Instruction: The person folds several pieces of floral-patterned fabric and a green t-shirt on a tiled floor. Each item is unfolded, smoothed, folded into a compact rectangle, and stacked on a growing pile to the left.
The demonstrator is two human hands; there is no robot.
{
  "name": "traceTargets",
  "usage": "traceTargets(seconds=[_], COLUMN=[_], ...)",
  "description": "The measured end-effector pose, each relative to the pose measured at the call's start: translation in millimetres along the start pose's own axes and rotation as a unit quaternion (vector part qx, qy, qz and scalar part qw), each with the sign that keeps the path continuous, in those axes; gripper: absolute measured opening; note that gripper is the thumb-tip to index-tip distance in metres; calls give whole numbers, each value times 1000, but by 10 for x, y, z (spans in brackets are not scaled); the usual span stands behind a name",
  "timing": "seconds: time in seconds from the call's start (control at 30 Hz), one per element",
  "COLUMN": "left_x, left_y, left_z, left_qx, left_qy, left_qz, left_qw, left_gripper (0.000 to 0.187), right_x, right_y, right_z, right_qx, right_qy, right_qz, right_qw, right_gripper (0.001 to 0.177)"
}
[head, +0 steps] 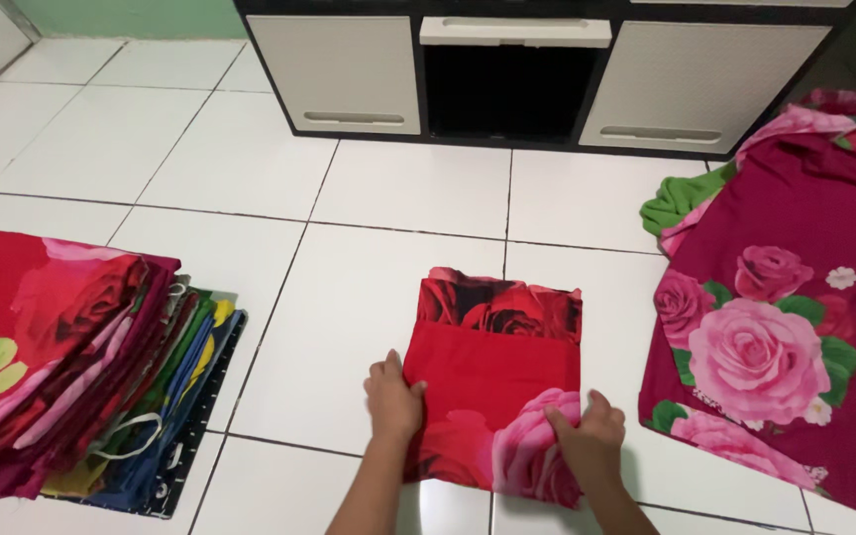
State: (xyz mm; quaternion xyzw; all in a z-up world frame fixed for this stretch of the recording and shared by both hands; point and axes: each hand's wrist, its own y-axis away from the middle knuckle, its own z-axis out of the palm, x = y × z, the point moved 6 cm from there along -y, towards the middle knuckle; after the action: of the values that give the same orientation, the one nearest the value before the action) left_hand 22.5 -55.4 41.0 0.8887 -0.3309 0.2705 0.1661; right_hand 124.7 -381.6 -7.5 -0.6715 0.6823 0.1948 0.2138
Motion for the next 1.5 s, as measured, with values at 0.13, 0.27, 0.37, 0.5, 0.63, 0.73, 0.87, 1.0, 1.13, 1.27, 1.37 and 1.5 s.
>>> traceTargets(seconds=[0.13, 0.27, 0.37, 0.5, 0.63, 0.73, 0.87, 1.0, 1.13, 1.27, 1.37, 1.5], left_x=[-86, -84, -54, 70, 332, 394, 280, -93, -594, -1252, -1691, -2409], left_y=[89, 12, 28, -12, -161, -223, -249, -243, -122, 4, 59, -120], left_z=[325, 418, 304, -94, -901, -1570, -2330, -3095, -3952, -4543, -4905, -4820], left_qx=[-87, -161, -170, -212, -174, -111, -12, 99, 199, 273, 356, 417], left_qy=[29, 135, 265, 391, 345, 305, 323, 390, 366, 410, 424, 433], left_qz=[-63, -85, -75, -85, -25, -29, -20, -7, 4, -31, 0, -122], left_qw=[994, 974, 946, 892, 922, 945, 946, 915, 909, 870, 833, 790], left_gripper=[65, 41, 42, 48, 50, 49, 52, 53, 57, 62, 61, 59], right_x=[133, 33, -284, -1007, -1890, -2565, -3424, -4445, -5534, -6498, -7159, -7495], right_y=[11, -217, -343, -579, -672, -684, -639, -363, 175, 835, 1265, 1240], right_z=[322, 372, 150, -251, -589, -726, -726, -623, -366, 52, 309, 1007], right_qx=[-80, -170, -195, -189, -207, -204, -192, -188, -224, -197, -167, -237], right_qy=[3, -130, -148, -115, -97, -111, -81, -84, -89, -49, -83, 3], right_qz=[-31, 3, -52, -130, -170, -211, -271, -346, -420, -534, -586, -508], right_qw=[996, 977, 968, 967, 959, 950, 940, 915, 875, 821, 788, 828], right_gripper=[52, 36, 34, 36, 39, 39, 46, 54, 58, 54, 51, 60])
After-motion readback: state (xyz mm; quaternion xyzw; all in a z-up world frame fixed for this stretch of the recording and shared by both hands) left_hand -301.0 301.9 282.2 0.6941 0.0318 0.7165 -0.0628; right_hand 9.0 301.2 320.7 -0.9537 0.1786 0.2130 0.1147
